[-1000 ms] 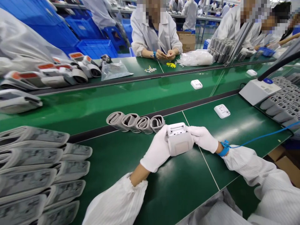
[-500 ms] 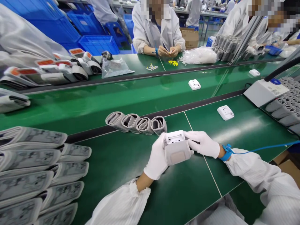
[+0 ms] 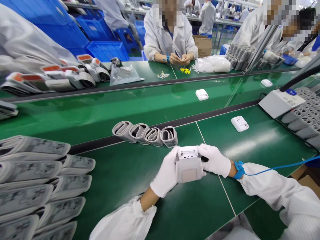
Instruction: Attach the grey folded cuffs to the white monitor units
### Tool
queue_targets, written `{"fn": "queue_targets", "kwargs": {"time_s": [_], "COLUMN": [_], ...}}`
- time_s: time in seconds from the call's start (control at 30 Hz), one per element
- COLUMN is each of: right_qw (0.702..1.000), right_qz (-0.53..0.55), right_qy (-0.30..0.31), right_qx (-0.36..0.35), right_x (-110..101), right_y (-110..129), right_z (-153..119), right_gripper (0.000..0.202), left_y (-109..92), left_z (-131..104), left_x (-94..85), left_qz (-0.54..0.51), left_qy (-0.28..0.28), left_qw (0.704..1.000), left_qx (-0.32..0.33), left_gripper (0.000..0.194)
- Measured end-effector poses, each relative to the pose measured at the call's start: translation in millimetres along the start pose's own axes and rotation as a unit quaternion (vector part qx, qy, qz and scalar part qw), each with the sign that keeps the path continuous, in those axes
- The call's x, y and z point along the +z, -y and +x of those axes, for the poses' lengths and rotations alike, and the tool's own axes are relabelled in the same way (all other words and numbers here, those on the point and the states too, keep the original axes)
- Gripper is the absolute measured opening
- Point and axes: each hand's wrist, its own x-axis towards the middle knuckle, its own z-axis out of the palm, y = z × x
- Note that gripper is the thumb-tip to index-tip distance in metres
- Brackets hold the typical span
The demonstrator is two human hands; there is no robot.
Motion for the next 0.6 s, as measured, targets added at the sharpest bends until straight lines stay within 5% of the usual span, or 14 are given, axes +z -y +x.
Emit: {"fn": "queue_targets", "kwargs": {"time_s": [0.17, 0.27, 0.43, 0.5, 0.6], "right_qw": [0.999, 0.997, 0.982, 0.971, 0.986], "right_qz": [0.004, 0.004, 0.124, 0.165, 0.069], "right_qy": [-0.033, -0.046, -0.063, -0.052, -0.008], "right_qx": [0.042, 0.056, 0.129, 0.166, 0.148], "right_x": [9.0, 11.0, -2.9, -9.6, -14.8], "right_y": [8.7, 2.8, -0.6, 11.2, 36.7], "right_z": [-3.0, 0.3, 20.3, 25.3, 29.1], "right_gripper": [0.016, 0.013, 0.029, 0.044, 0.079], "left_y": [2.4, 1.3, 3.0, 10.1, 26.4], "left_z": [6.4, 7.2, -2.7, -6.0, -6.2], "left_x": [13.1, 19.3, 16.5, 12.4, 9.1], "left_qz": [-0.216, -0.252, -0.138, -0.036, 0.078], "left_qy": [-0.017, -0.044, -0.139, -0.164, -0.161], "left_qw": [0.968, 0.959, 0.98, 0.979, 0.958], "left_qx": [-0.123, -0.12, 0.036, 0.115, 0.224], "left_gripper": [0.046, 0.046, 0.021, 0.03, 0.052]}}
